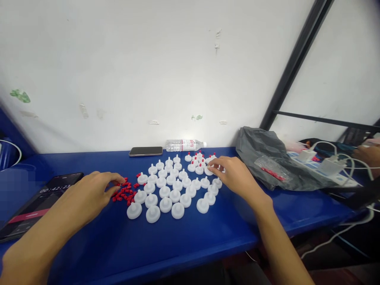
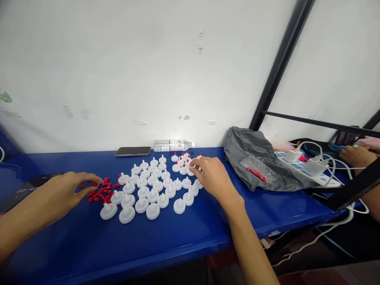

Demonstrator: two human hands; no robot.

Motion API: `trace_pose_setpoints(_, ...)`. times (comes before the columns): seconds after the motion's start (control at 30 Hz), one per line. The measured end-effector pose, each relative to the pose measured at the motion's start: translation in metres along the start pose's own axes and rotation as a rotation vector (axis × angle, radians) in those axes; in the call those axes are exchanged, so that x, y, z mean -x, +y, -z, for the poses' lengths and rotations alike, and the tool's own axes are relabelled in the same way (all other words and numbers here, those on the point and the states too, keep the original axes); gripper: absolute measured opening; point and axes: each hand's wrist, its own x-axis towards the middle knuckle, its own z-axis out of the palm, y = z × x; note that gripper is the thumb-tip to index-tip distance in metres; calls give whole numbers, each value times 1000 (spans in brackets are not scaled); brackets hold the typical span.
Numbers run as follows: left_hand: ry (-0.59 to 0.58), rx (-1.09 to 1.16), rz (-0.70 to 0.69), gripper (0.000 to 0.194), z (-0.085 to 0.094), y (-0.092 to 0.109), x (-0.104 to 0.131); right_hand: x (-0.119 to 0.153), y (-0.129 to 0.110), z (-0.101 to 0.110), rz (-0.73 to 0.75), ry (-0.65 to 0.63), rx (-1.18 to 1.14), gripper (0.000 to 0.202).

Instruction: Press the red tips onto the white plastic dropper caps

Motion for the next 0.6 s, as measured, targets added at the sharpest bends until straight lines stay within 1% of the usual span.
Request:
trace_pose_setpoints(0.1,-15,13,-8,37,0,1,1,1,0,-2,-24,-71,-2,21)
trace_pose_setpoints(0.23,8,40,-27,35,-2,0,1,2,-2,-3,-3,-133,-6,21)
trace_pose_setpoints(0.33,25,52,-37,33,-6,-5,-2,2,1,1,-24,-116,-20,25)
trace_pose_setpoints(0.4,36,59,-44,33,-9,-9,-5,2,7,5,-91,-56,-21,27)
trace_pose_setpoints(0.5,53,65,-57,37,-13,-13,-8,4,24,14,-260,38,22,23)
trace_pose_setpoints(0.57,58,55,-51,42,-14,-14,-9,6,40,17,-350,47,46,21)
trace_pose_setpoints(0.6,58,47,-45,44,-15,-15,-9,8,48,17,-376,18,39,22)
